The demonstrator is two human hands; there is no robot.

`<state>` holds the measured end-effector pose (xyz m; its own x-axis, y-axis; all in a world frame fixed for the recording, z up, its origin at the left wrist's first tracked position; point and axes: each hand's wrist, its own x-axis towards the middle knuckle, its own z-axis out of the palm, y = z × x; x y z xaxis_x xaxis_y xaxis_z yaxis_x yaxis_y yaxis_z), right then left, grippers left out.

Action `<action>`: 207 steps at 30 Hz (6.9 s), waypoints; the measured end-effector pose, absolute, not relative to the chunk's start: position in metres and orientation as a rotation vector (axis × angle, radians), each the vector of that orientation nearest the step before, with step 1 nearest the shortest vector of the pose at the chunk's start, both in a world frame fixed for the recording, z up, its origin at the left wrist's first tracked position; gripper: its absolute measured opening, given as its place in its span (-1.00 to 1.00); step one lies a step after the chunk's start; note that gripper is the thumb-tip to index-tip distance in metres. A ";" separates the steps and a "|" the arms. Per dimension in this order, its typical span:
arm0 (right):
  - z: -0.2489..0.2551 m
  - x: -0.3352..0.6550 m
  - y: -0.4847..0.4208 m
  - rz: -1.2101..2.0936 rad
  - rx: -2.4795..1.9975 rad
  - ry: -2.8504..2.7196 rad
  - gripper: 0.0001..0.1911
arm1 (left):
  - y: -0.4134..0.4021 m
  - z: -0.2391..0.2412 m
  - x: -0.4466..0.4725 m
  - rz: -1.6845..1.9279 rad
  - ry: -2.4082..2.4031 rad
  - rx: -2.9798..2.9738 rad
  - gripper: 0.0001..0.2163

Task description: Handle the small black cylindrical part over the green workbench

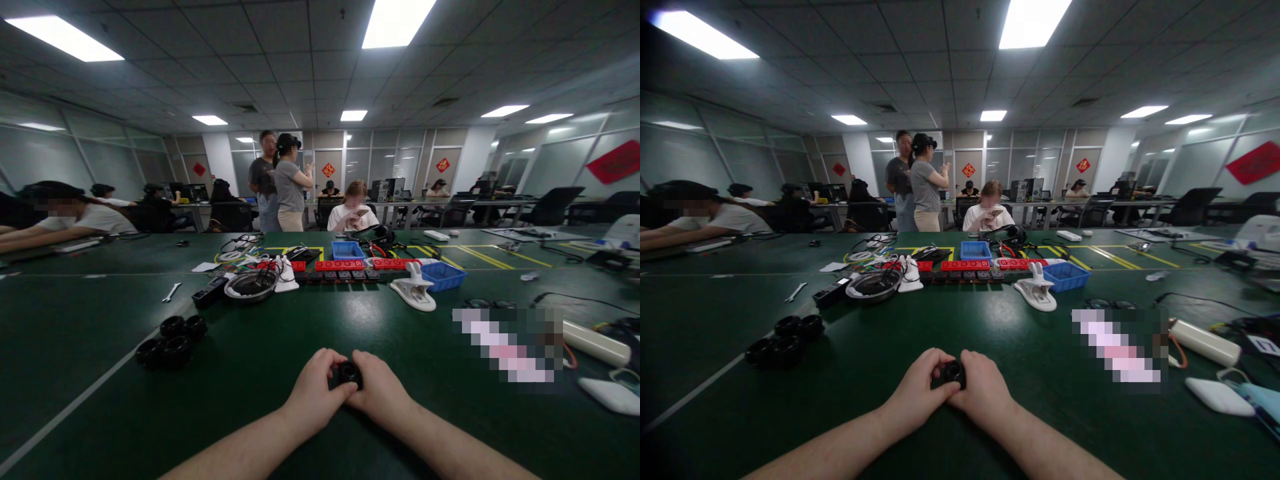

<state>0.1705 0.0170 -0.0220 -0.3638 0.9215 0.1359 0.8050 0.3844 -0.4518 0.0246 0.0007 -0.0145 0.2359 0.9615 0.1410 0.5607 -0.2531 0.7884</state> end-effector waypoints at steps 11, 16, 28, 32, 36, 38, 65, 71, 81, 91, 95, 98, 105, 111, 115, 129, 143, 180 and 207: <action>-0.009 0.195 0.032 1.058 -1.187 -2.329 -0.73 | 0.010 -0.011 0.012 0.769 1.128 2.003 -0.74; -0.009 0.197 0.033 1.073 -1.156 -2.334 -0.71 | 0.010 -0.011 0.012 0.756 1.119 2.026 -0.73; -0.004 0.192 0.028 1.019 -1.279 -2.312 -0.75 | 0.008 -0.012 0.012 0.768 1.138 2.002 -0.75; -0.009 0.192 0.030 1.022 -1.269 -2.303 -0.75 | 0.008 -0.013 0.013 0.778 1.143 1.989 -0.75; -0.011 0.191 0.030 0.948 -1.309 -2.322 -0.72 | 0.006 -0.014 0.016 0.780 1.184 1.960 -0.75; -0.013 0.188 0.029 0.860 -1.356 -2.337 -0.70 | 0.005 -0.014 0.018 0.795 1.223 1.937 -0.76; -0.006 0.195 0.030 1.037 -1.167 -2.373 -0.73 | 0.008 -0.009 0.010 0.757 1.090 1.992 -0.76; -0.007 0.194 0.030 1.015 -1.183 -2.371 -0.74 | 0.007 -0.008 0.011 0.743 1.112 1.995 -0.77; -0.008 0.194 0.030 1.017 -1.204 -2.354 -0.69 | 0.010 -0.015 0.011 0.768 1.093 2.032 -0.68; -0.013 0.188 0.030 0.924 -1.335 -2.326 -0.67 | 0.004 -0.014 0.016 0.793 1.199 1.948 -0.74; -0.020 0.178 0.025 0.635 -1.461 -2.312 -0.72 | 0.003 -0.016 0.021 0.837 1.292 1.906 -0.77; -0.023 0.174 0.021 0.487 -1.498 -2.290 -0.77 | 0.004 -0.018 0.022 0.873 1.325 1.908 -0.77; -0.013 0.187 0.025 0.790 -1.191 -2.392 -0.66 | 0.009 -0.016 0.014 0.813 1.143 1.940 -0.73; -0.007 0.197 0.033 1.116 -1.138 -2.362 -0.75 | 0.009 -0.014 0.010 0.777 1.063 1.964 -0.73; -0.005 0.199 0.033 1.145 -1.134 -2.370 -0.73 | 0.009 -0.013 0.011 0.772 1.067 1.968 -0.72; -0.005 0.196 0.032 1.109 -1.200 -2.352 -0.78 | 0.009 -0.018 0.013 0.795 1.091 1.960 -0.73; -0.014 0.181 0.024 0.542 -1.434 -2.401 -0.74 | 0.003 -0.017 0.020 0.858 1.294 1.891 -0.77; -0.010 0.198 0.036 1.045 -1.088 -2.436 -0.72 | 0.005 -0.007 0.015 0.726 1.130 2.003 -0.76; -0.011 0.196 0.033 0.941 -1.139 -2.387 -0.63 | 0.009 -0.010 0.014 0.748 1.146 1.991 -0.73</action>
<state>0.1963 0.0335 -0.0111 -0.6242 0.7811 0.0146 0.5611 0.4612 -0.6873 0.0139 0.0088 -0.0096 0.4394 0.8887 0.1309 0.4776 -0.3546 0.8038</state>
